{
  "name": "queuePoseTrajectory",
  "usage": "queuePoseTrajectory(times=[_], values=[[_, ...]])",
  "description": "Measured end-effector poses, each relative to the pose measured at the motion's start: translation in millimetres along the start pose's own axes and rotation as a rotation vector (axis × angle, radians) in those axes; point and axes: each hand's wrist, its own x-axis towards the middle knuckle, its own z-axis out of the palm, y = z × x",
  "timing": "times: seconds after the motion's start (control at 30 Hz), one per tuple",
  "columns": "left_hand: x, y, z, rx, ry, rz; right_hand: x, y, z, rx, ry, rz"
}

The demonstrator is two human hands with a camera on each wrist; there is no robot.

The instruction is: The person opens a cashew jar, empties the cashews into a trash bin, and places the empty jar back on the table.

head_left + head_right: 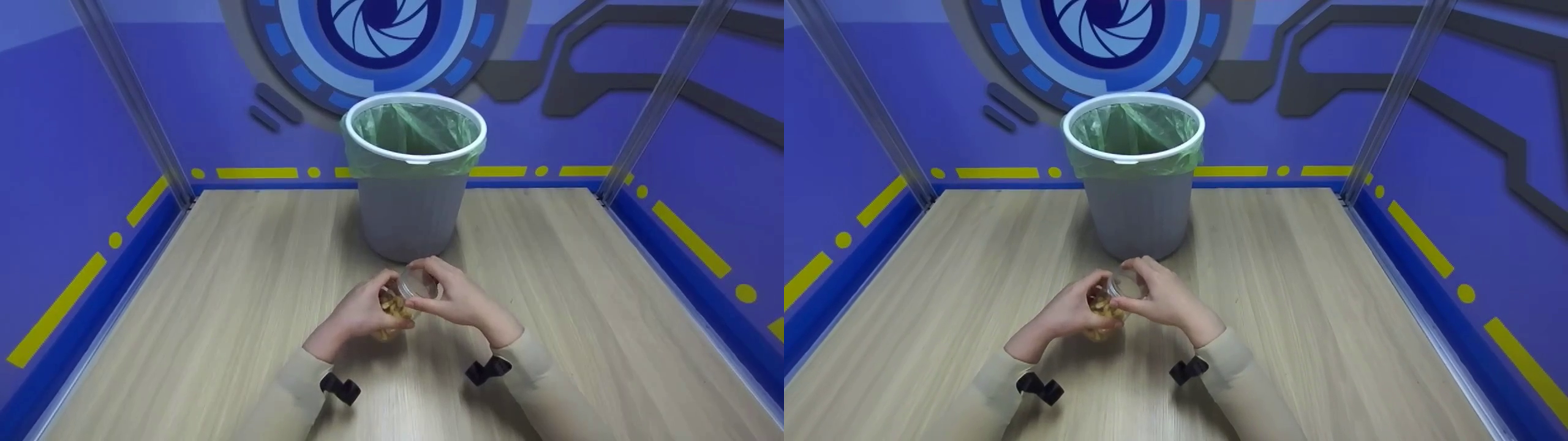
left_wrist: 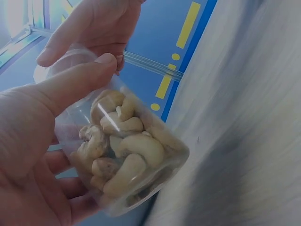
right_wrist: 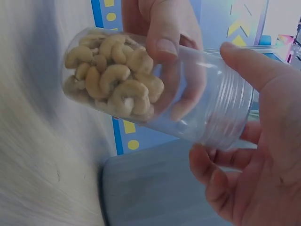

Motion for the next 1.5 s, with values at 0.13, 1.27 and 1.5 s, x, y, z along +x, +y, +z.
queuePoseTrajectory(times=[0.13, 1.27, 1.5], values=[[-0.4, -2.7, -1.4, -0.068, -0.025, -0.007, -0.3, -0.1, -2.1, 0.025, -0.019, -0.035], [-0.8, -6.4, -1.7, -0.072, -0.002, -0.042, 0.8, -11.4, -6.3, 0.123, 0.016, 0.234], [-0.2, -5.2, -2.0, -0.081, -0.019, -0.045, -0.1, -8.7, -9.2, 0.185, -0.031, 0.169]])
